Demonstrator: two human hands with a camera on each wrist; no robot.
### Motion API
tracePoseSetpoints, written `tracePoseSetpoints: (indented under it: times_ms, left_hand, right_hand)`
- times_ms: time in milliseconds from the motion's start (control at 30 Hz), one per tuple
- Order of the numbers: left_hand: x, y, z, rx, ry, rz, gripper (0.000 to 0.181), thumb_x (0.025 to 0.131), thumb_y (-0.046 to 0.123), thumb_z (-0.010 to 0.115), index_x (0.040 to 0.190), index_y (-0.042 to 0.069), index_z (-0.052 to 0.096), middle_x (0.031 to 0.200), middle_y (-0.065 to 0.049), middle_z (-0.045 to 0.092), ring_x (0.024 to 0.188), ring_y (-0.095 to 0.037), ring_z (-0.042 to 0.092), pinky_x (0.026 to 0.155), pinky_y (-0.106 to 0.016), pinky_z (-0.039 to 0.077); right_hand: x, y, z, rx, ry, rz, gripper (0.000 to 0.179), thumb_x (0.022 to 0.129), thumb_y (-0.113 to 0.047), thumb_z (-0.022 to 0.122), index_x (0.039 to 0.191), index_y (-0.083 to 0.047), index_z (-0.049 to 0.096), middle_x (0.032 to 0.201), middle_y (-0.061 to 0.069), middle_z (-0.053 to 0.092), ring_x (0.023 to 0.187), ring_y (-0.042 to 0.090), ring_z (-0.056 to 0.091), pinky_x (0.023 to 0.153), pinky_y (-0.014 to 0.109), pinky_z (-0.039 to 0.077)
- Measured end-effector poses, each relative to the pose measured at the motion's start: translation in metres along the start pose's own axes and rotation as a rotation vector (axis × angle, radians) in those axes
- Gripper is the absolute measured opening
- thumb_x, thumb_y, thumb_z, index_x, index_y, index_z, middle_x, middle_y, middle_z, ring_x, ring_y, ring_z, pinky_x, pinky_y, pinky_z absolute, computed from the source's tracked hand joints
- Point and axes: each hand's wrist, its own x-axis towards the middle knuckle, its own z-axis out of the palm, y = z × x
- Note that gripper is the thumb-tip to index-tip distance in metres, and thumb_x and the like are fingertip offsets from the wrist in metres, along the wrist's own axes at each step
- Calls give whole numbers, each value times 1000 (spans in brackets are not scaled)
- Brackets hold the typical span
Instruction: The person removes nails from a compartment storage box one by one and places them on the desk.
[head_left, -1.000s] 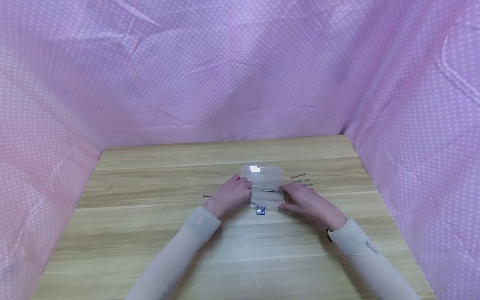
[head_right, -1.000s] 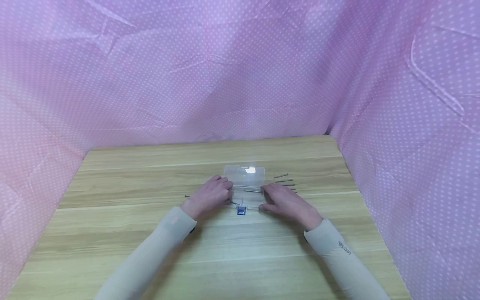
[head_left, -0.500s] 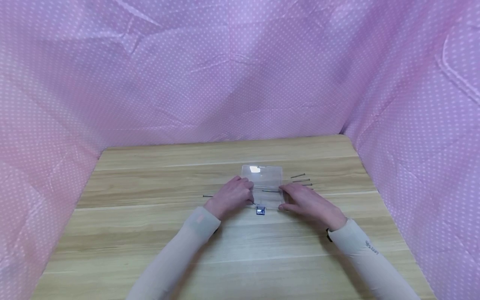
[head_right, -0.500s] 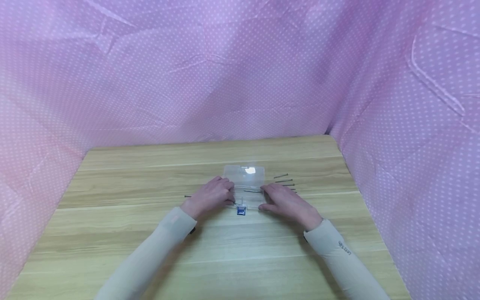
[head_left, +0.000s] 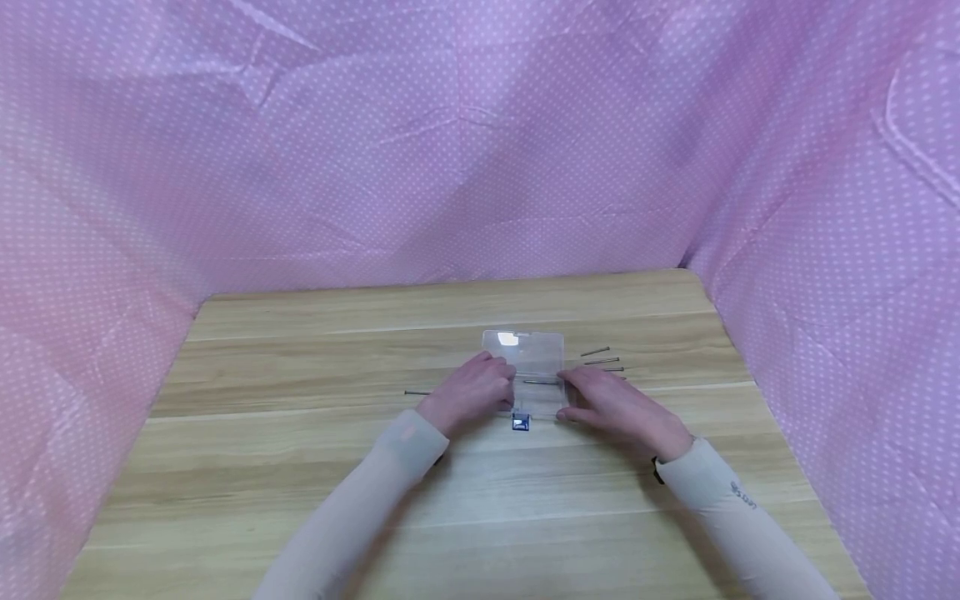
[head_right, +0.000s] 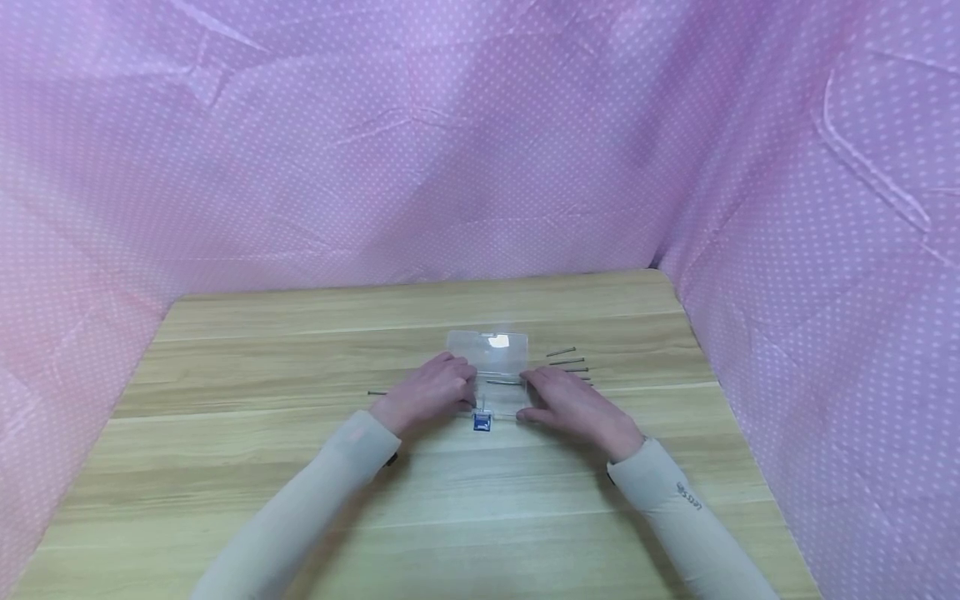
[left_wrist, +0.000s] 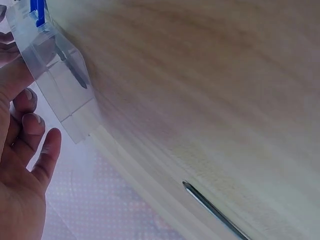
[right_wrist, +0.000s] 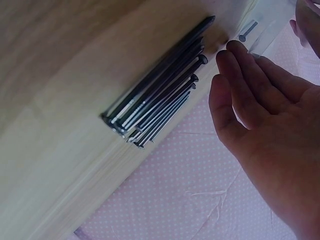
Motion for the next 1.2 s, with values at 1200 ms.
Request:
tracePoseSetpoints:
  times_ms: [1200]
  left_hand:
    - [12, 10, -8, 245, -113, -20, 10, 98, 20, 71, 94, 26, 79, 100, 5, 69, 92, -17, 59, 84, -33, 47]
  right_hand:
    - [-1, -4, -2, 14, -42, 57, 61, 95, -36, 76, 139, 2, 58, 125, 11, 67, 116, 25, 63, 102, 48, 51]
